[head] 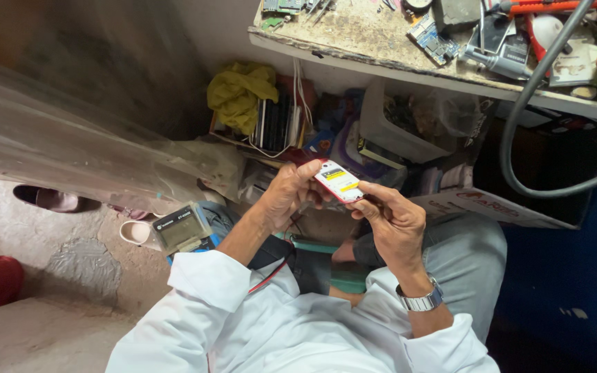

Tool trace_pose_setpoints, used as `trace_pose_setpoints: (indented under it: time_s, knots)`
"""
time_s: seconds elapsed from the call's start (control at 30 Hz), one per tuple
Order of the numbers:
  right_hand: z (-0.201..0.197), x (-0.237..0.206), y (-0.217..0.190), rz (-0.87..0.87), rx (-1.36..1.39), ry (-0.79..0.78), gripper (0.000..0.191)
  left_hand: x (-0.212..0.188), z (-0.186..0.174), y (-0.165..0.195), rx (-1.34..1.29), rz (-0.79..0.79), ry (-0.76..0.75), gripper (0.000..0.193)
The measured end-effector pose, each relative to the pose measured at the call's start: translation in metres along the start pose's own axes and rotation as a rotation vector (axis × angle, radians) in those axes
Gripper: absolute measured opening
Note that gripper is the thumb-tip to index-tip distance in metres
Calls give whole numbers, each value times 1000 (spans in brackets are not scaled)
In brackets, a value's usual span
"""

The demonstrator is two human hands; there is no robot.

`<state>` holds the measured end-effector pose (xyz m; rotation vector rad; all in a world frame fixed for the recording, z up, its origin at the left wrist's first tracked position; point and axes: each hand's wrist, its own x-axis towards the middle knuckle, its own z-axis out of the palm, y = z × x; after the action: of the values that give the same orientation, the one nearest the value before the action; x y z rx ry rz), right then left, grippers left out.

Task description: The person removes the back cover of a red flip phone, inserts a battery, and closes the cover. They then open the phone, press buttons to navigate the menu, and briefly handle a multimeter before placing the phone on the workbench.

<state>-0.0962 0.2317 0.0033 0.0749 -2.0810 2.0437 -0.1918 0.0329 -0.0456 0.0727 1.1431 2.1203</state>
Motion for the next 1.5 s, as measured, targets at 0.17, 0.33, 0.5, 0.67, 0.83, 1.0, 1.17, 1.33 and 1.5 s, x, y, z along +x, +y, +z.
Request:
trace_pose_setpoints:
  time_s: [0.17, 0.33, 0.5, 0.67, 0.83, 1.0, 1.17, 1.33, 1.5]
  knots:
    - [2, -1, 2, 10, 23, 9, 27, 2, -3, -1, -1, -12, 13, 53]
    - [2, 2, 5, 112, 96, -22, 36, 5, -6, -1, 26, 75, 106, 42]
    - [2, 11, 18, 276, 266, -100, 48, 6, -13, -6, 196, 314, 207, 26]
    - [1, 11, 36, 383, 229, 10, 41, 8, -13, -15, 350, 308, 236, 22]
    - [-4, 11, 42, 405, 286, 28, 38, 7, -12, -14, 332, 326, 184, 24]
    - [-6, 16, 36, 525, 439, 34, 34, 0, -9, -5, 282, 365, 54, 32]
    - [-18, 15, 40, 745, 736, -45, 29, -9, -1, 5, 88, 297, -135, 48]
    - [-14, 10, 55, 776, 817, -148, 31, -8, -2, 2, -10, 323, -156, 49]
    - [6, 7, 54, 541, 300, -119, 43, 12, -11, -13, 47, 443, 10, 51]
